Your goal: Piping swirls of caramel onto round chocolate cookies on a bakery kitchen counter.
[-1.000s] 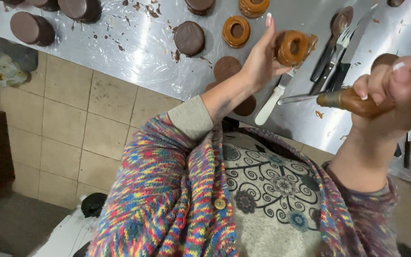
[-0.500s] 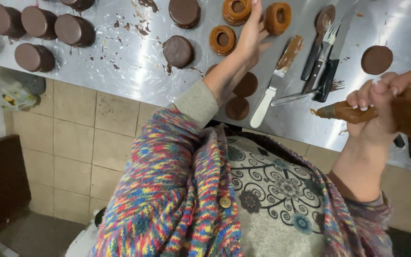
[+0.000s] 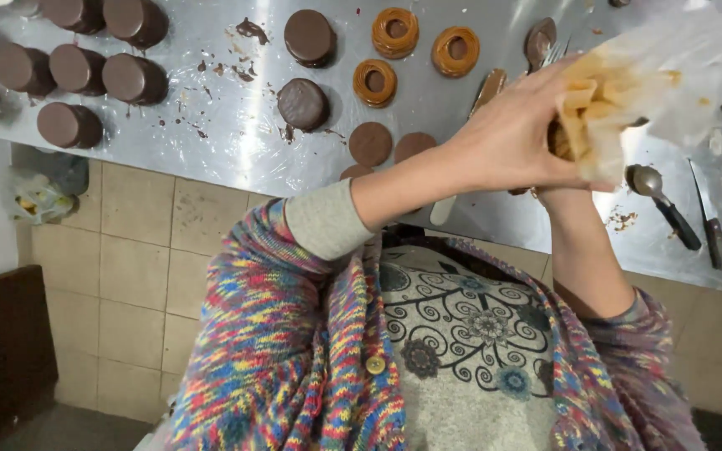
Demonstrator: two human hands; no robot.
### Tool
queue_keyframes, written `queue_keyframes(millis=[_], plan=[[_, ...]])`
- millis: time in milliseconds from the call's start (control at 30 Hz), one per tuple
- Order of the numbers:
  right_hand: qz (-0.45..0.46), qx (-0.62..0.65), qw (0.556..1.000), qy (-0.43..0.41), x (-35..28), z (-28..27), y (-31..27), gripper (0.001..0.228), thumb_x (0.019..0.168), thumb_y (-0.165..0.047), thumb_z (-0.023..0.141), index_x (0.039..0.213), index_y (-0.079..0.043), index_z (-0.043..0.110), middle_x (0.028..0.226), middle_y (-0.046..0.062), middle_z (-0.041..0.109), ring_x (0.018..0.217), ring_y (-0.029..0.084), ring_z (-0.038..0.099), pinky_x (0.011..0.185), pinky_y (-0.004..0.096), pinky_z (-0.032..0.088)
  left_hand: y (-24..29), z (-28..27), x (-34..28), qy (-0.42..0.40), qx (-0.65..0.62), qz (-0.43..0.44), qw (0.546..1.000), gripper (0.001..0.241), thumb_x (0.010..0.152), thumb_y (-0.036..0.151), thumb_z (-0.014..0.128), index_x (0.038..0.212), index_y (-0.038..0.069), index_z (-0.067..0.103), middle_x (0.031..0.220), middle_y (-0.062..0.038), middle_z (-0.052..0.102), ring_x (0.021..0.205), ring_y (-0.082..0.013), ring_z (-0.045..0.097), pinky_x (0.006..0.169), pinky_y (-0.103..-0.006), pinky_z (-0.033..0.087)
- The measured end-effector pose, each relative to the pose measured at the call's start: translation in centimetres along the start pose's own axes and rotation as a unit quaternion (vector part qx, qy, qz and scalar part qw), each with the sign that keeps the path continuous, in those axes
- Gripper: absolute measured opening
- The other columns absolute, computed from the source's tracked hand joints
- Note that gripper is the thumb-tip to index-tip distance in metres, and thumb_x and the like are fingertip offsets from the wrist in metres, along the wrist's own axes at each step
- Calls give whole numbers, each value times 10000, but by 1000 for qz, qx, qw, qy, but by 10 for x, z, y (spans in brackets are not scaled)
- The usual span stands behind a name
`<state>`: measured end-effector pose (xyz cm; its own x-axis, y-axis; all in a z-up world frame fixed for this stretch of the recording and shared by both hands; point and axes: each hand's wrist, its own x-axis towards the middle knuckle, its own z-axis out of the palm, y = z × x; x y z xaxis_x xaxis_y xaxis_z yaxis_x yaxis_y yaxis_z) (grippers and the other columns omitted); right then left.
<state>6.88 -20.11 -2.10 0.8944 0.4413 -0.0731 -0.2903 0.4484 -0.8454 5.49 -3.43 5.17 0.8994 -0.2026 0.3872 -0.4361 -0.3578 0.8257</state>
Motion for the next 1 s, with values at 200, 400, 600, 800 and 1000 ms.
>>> queue_keyframes(millis=[200,400,600,800,1000], plan=[[-108,-343,932,-51,-6,-79,57,587,1161,-204,604,1639,-109,276,1668,63,342,1579,210,329,1352,379,284,-25,40,-9,56,3,-50,997,613,813,361,850,1347,155,631,1417,-108,655,1287,-302,638,1109,-363,531],[-131,-316,938,-57,-19,-51,34,621,1130,-217,663,1648,-141,328,1612,27,402,1531,158,380,1289,324,330,-31,36,-1,104,5,9,995,635,800,399,840,1326,136,601,1186,-82,723,1116,-330,706,945,-391,586],[-106,-247,962,-36,-9,-8,9,633,1061,-203,727,1578,-132,368,1559,27,444,1482,158,424,1239,316,365,-16,38,11,52,-25,44,997,513,768,450,825,1173,183,657,938,-79,759,884,-368,712,767,-443,580],[-19,-29,999,12,5,30,-1,614,989,-214,760,1488,-100,420,1505,45,493,1432,171,480,1227,314,408,-6,18,22,-5,21,15,1000,615,818,512,821,1294,220,564,994,-71,778,947,-353,723,770,-469,561],[0,3,1000,18,10,-4,5,399,972,-123,762,1235,-67,468,1236,83,512,1167,200,519,1060,319,444,-38,-81,-32,14,109,32,993,1110,694,552,962,1528,149,352,1428,-104,589,1299,-317,638,1057,-413,540]])
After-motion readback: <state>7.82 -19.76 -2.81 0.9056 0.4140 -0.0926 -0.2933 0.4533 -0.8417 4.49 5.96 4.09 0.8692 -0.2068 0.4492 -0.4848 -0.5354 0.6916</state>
